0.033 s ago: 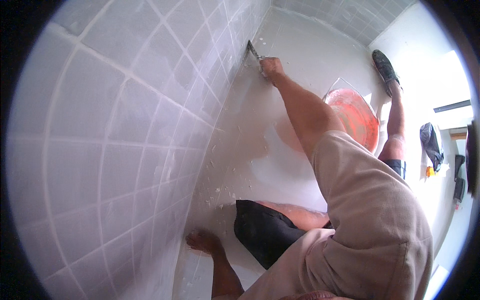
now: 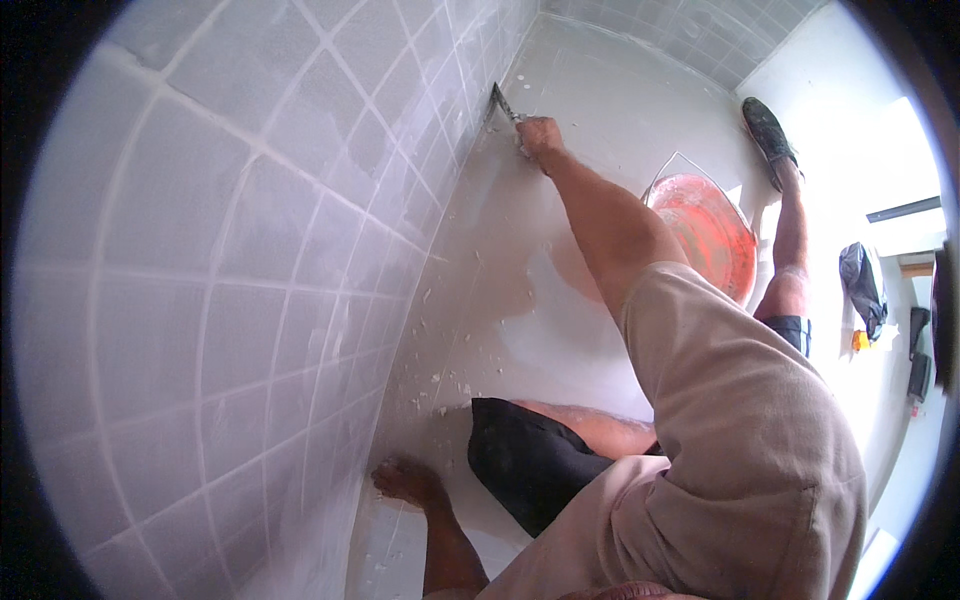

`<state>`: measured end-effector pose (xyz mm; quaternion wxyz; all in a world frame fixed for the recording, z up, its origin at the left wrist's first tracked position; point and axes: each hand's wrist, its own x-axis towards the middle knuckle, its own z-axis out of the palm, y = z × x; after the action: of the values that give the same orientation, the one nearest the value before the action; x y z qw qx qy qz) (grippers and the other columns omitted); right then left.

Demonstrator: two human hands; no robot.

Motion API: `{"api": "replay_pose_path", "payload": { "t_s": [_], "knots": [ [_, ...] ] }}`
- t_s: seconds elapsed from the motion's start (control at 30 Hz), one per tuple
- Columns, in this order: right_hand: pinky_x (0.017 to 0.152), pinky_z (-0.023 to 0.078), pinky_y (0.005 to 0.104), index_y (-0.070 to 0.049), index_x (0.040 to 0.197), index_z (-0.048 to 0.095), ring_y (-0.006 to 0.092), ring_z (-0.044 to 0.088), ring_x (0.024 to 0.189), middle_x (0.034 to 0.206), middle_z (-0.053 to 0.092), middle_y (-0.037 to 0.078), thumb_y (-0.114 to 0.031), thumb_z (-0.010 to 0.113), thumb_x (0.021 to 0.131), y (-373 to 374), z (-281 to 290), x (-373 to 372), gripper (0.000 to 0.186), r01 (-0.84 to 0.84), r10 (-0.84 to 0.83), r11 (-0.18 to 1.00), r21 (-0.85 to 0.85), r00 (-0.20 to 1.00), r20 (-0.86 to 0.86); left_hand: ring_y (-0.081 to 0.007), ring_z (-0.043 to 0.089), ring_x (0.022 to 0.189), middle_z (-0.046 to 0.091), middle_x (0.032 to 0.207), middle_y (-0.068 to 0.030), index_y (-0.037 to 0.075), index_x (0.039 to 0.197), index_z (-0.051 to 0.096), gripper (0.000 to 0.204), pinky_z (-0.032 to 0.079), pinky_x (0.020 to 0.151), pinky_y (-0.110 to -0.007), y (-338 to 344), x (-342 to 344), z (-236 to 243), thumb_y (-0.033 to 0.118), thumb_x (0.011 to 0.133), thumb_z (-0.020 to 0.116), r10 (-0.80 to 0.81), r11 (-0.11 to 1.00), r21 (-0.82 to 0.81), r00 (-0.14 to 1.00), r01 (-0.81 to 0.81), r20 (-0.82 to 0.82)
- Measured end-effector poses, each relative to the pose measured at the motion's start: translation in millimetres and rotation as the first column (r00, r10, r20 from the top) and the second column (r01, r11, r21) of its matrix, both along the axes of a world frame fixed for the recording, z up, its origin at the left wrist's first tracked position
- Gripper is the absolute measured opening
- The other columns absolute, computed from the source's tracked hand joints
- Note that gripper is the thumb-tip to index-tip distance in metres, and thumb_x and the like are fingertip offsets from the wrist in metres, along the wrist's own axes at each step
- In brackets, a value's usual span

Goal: The person applies white grout to the joints between wall tiles using a putty knife and a pink spreading tool, then wipes excess material from the tiles.

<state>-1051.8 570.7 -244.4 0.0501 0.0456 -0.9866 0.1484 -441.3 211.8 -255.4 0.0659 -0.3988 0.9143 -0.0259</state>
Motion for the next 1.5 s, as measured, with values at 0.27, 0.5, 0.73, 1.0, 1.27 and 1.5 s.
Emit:
{"api": "replay_pose_path", "payload": {
  "t_s": [0.27, 0.5, 0.73, 1.0, 1.27, 1.5],
  "knots": [
    [0.082, 0.050, 0.0498, 0.002, 0.090, 0.067, 0.0420, 0.067, 0.089, 0.091, 0.068, 0.028, -0.031, 0.059, 0.081, -66, 9, 89, 0.036, 0.248, -0.140, 0.666, -0.704, 0.968, 0.209, -0.0484, 0.032, 0.138, 0.040, 0.143, -0.0334, -0.007, 0.130, 0.051, 0.047, 0.019, 0.117, -0.059, -33, 27, -15, 0.031, 0.104, 0.041, 0.072, 0.997, -0.007, 0.996, -0.073, -0.054],
    [0.087, 0.050, 0.0483, 0.003, 0.099, 0.068, 0.0441, 0.066, 0.097, 0.099, 0.069, 0.029, -0.034, 0.059, 0.084, -21, -5, 81, 0.041, 0.181, -0.166, 0.863, -0.472, 0.983, 0.075, -0.0477, 0.028, 0.141, 0.035, 0.150, -0.0309, -0.009, 0.139, 0.041, 0.055, 0.017, 0.118, -0.058, -1, 11, -50, 0.034, 0.106, 0.035, -0.024, 1.000, 0.002, 0.999, 0.024, -0.041],
    [0.081, 0.052, 0.0457, 0.001, 0.098, 0.071, 0.0401, 0.068, 0.090, 0.093, 0.069, 0.026, -0.029, 0.055, 0.091, -79, 47, 199, 0.034, 0.294, -0.045, 0.723, -0.626, 0.923, 0.382, -0.0479, 0.037, 0.134, 0.044, 0.141, -0.0305, -0.009, 0.135, 0.045, 0.048, 0.028, 0.110, -0.058, -24, 18, -38, 0.028, 0.105, 0.038, -0.104, 0.990, -0.117, 0.951, 0.072, -0.290],
    [0.053, 0.039, 0.0288, -0.001, 0.114, 0.061, 0.0146, 0.054, 0.060, 0.085, 0.066, 0.009, -0.017, 0.043, 0.100, -24, 147, 400, 0.028, 0.642, 0.547, 0.140, -0.754, 0.585, 0.599, -0.0224, 0.064, 0.087, 0.070, 0.095, -0.0192, -0.008, 0.112, 0.066, 0.032, 0.051, 0.078, -0.036, 10, -82, 96, 0.018, 0.101, 0.050, 0.227, 0.773, 0.593, 0.776, 0.223, -0.588],
    [0.052, 0.042, 0.0280, -0.001, 0.107, 0.060, 0.0141, 0.055, 0.062, 0.084, 0.065, 0.009, -0.019, 0.049, 0.096, 30, 188, 440, 0.024, 0.734, 0.405, 0.190, -0.652, 0.546, 0.733, -0.0211, 0.070, 0.081, 0.072, 0.091, -0.0147, -0.002, 0.102, 0.068, 0.025, 0.055, 0.074, -0.036, 178, -186, 164, 0.017, 0.087, 0.075, 0.151, 0.378, 0.643, 0.641, 0.666, -0.753],
    [0.050, 0.039, 0.0198, -0.002, 0.121, 0.057, 0.0073, 0.052, 0.064, 0.095, 0.064, 0.008, -0.021, 0.052, 0.097, 63, 215, 477, 0.031, 0.580, 0.422, 0.164, -0.798, 0.690, 0.588, -0.0374, 0.069, 0.079, 0.070, 0.082, -0.0201, 0.001, 0.086, 0.070, 0.018, 0.055, 0.074, -0.049, 165, -180, 112, 0.018, 0.090, 0.064, 0.132, 0.913, 0.295, 0.482, 0.281, -0.866]
  ]
}}
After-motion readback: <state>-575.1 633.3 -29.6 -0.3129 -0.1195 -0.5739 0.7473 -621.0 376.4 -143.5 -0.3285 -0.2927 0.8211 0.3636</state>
